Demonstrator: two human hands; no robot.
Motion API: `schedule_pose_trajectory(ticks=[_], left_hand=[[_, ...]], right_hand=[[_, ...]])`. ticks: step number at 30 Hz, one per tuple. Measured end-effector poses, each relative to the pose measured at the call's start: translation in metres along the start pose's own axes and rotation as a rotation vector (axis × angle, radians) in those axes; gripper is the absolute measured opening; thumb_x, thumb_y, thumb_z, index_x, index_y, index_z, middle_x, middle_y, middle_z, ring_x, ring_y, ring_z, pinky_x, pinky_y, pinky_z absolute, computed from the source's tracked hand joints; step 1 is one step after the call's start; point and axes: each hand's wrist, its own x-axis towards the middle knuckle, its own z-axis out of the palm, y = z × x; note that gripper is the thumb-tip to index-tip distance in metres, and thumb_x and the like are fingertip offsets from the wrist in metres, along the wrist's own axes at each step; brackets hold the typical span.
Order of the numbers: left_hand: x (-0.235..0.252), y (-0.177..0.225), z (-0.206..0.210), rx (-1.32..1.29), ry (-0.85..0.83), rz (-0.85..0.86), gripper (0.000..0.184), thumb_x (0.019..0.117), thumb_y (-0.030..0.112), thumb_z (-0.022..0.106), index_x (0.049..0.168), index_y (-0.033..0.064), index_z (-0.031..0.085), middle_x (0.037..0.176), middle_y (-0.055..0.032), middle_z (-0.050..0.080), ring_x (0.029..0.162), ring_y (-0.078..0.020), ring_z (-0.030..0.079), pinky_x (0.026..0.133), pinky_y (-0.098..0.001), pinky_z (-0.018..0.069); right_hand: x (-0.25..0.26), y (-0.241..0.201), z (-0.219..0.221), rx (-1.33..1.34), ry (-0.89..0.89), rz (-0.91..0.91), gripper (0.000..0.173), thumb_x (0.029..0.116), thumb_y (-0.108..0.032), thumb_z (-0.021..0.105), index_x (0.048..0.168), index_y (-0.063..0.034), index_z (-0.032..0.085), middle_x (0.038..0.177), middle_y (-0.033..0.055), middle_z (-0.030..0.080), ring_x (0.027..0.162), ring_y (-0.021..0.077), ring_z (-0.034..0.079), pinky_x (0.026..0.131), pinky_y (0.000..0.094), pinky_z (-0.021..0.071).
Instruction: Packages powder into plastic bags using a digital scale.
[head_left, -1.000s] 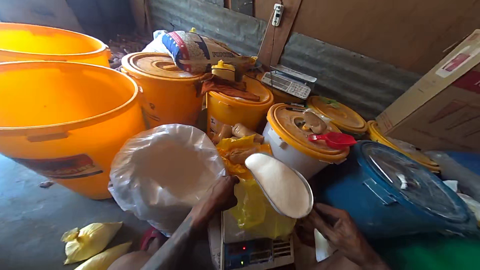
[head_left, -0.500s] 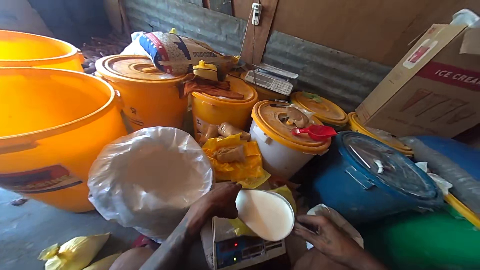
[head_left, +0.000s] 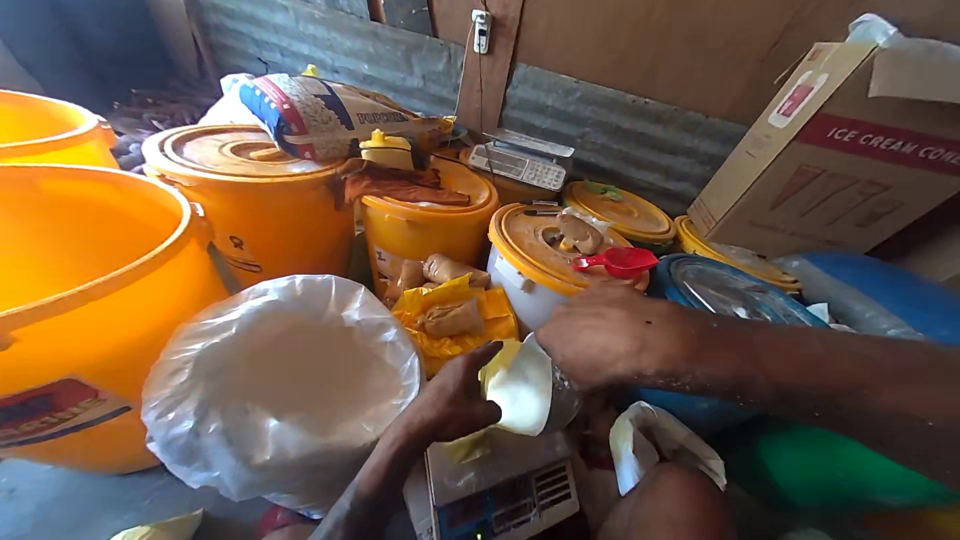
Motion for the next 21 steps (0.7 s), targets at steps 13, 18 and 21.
schedule_pose_trajectory(ticks=[13, 18, 21], left_hand=[[0.009, -0.035, 0.008, 0.141, -0.023, -0.244, 0.076, 0.0809, 0.009, 0.072, 0.152, 0.0061, 0.045, 0.122, -0.0229, 0.066, 0.104, -0.0356, 0.069, 0.088, -0.0571, 0.0557], [-0.003, -0.046, 0.009, 0.12, 0.039, -0.194, 0.06, 0.0909, 0.022, 0.072, 0.147, 0.0095, 0.054, 0.136, -0.0179, 0.063, 0.123, -0.0303, 0.063, 0.104, -0.0524, 0.0502], [-0.009, -0.051, 0.013, 0.075, 0.097, -0.144, 0.056, 0.094, 0.036, 0.072, 0.143, 0.0114, 0.059, 0.142, -0.0149, 0.059, 0.128, -0.0257, 0.06, 0.107, -0.0463, 0.0489]], right_hand=[[-0.001, 0.088, 0.052, 0.132, 0.119, -0.105, 0.026, 0.1002, -0.045, 0.062, 0.098, -0.0202, 0.071, 0.079, 0.0016, 0.066, 0.076, 0.0216, 0.065, 0.068, 0.0489, 0.0519], [-0.015, 0.16, 0.116, 0.477, 0.455, -0.298, 0.034, 0.0963, -0.056, 0.058, 0.104, -0.0264, 0.073, 0.077, -0.0092, 0.066, 0.067, 0.004, 0.061, 0.059, 0.0331, 0.0533], [-0.03, 0.151, 0.106, 0.653, 0.488, -0.227, 0.023, 0.0953, -0.027, 0.069, 0.113, -0.0131, 0.074, 0.09, -0.0003, 0.073, 0.079, 0.0086, 0.067, 0.073, 0.0327, 0.0575]])
